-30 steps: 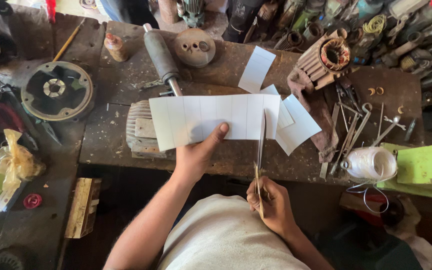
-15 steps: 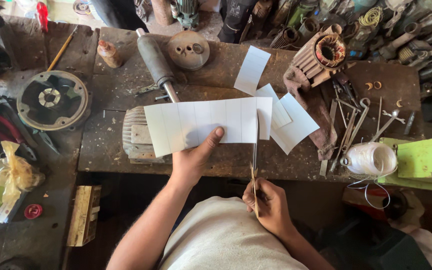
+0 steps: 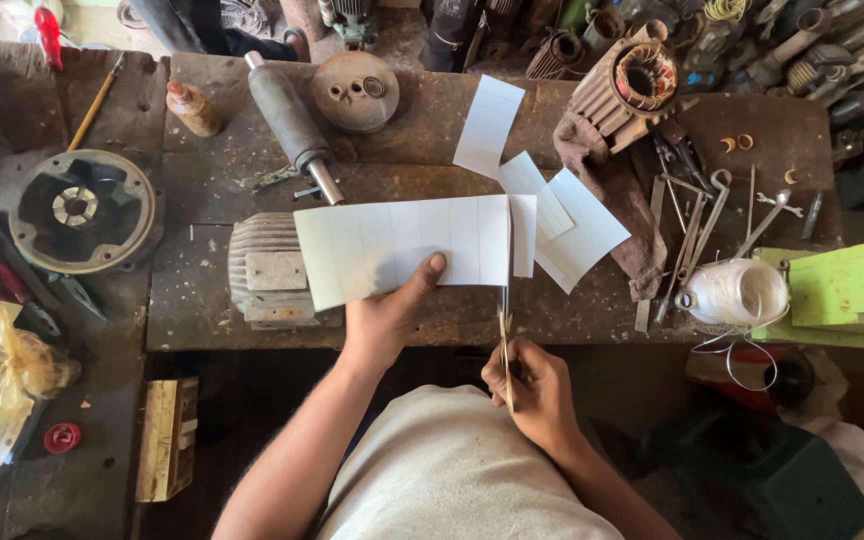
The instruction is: The person uses a ruler and pencil to mark straight lines on a sheet of white paper, then uses scissors to cut the paper into several rectangular strips. The cut pieces are placed on the workbench.
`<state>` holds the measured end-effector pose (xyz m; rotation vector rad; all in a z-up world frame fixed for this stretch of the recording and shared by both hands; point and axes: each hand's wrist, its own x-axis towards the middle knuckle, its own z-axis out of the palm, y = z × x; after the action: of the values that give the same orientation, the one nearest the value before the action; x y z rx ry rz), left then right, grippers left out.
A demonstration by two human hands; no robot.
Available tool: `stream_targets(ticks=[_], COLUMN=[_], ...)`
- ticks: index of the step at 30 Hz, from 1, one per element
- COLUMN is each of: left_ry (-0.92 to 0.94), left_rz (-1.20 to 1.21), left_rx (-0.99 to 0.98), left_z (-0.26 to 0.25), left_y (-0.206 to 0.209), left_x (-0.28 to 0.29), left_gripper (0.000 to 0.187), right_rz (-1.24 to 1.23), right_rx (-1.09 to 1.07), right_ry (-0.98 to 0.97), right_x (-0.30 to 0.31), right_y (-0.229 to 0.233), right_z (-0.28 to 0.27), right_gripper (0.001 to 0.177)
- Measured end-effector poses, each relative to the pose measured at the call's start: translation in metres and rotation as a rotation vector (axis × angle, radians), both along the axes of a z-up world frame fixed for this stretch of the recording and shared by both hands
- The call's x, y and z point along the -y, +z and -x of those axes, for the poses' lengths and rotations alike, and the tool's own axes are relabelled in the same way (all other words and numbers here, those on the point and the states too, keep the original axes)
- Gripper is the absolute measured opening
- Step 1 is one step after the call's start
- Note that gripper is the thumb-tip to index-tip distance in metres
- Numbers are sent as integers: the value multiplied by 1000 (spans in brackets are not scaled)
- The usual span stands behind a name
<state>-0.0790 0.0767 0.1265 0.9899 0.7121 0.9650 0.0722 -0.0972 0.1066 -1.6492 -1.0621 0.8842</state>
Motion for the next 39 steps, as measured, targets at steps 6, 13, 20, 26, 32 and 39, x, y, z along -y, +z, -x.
stream_targets(ticks=[6,13,20,26,32,39], left_ry=[-19,68,9,21,-7,-1], left_rz=[7,54,54,68,65,19], left_rx=[19,85,233,221,235,221], left_z=[-25,-29,-28,-31,-28,-26], left_y=[-18,-19,-6,1,3,6], left_x=[-12,-23,-12,-8,-8,-9], left_gripper=[30,33,35,38,38,37], right_rz=[115,68,135,88,83,99], right_rx=[-165,-155,-173,-131,-68,-49], right_ry=[-123,113,232,223,222,127], right_x=[-27,-4,8,6,5,5], right_y=[-17,-17,-9,-7,-6,0], right_z=[-16,-17,-13,-9,-7,0], right_gripper=[17,51,63,54,43,20])
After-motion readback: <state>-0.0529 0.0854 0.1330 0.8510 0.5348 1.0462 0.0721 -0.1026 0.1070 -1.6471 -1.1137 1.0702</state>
